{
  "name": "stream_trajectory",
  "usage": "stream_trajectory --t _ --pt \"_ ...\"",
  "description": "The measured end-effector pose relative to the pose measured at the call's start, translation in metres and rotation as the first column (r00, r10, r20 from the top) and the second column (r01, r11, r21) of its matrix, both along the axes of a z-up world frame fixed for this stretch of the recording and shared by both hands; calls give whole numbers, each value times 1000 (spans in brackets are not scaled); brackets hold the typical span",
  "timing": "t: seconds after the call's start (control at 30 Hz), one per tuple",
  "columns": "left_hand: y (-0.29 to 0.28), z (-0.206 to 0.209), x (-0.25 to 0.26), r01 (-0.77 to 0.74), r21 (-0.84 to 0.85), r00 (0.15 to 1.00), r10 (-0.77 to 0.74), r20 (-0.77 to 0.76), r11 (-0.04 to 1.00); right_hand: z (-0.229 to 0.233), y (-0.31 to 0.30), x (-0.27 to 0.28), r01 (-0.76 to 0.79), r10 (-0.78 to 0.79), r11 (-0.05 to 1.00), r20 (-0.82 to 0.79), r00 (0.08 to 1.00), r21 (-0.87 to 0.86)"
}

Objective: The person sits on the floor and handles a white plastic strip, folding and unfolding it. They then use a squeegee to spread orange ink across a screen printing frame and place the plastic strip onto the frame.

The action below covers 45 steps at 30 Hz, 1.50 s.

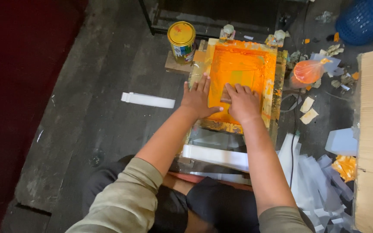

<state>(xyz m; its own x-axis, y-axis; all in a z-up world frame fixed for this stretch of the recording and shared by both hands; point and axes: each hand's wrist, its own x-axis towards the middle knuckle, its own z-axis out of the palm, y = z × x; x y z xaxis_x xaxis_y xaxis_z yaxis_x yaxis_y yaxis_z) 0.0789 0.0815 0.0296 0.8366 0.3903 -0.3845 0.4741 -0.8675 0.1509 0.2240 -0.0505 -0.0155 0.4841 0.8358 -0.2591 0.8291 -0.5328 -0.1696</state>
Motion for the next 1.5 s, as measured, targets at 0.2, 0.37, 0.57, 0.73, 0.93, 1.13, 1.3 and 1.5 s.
stream_trajectory --t 0.2,0.37,0.57,0.73,0.93,1.13,1.3,1.5 --pt "-29 -7 -40 -18 -51 1000 18 -15 999 61 -12 -39 -8 -6 986 -84 996 -166" --pt "-56 -2 -77 -21 -68 999 18 -43 997 70 -26 -54 -19 9 997 -130 991 -79" --pt "-69 4 -94 7 -56 997 -12 -81 998 61 -30 -52 -37 50 995 -142 989 87" --pt "-61 3 -81 14 -43 994 -18 -111 999 67 -31 -51 1 14 979 -68 998 206" --pt "-40 6 -55 9 -26 994 -11 -107 1000 28 -20 -10 -70 -26 901 214 977 429" --pt "-6 -4 -19 24 -15 999 -25 -22 1000 -3 -8 10 -132 -149 812 421 895 568" --pt "5 -3 -4 15 -32 1000 -15 6 999 -20 -3 12 -88 -121 817 317 941 570" --pt "2 -9 -11 -9 -20 1000 10 28 1000 -5 -2 2 7 -30 976 104 994 219"
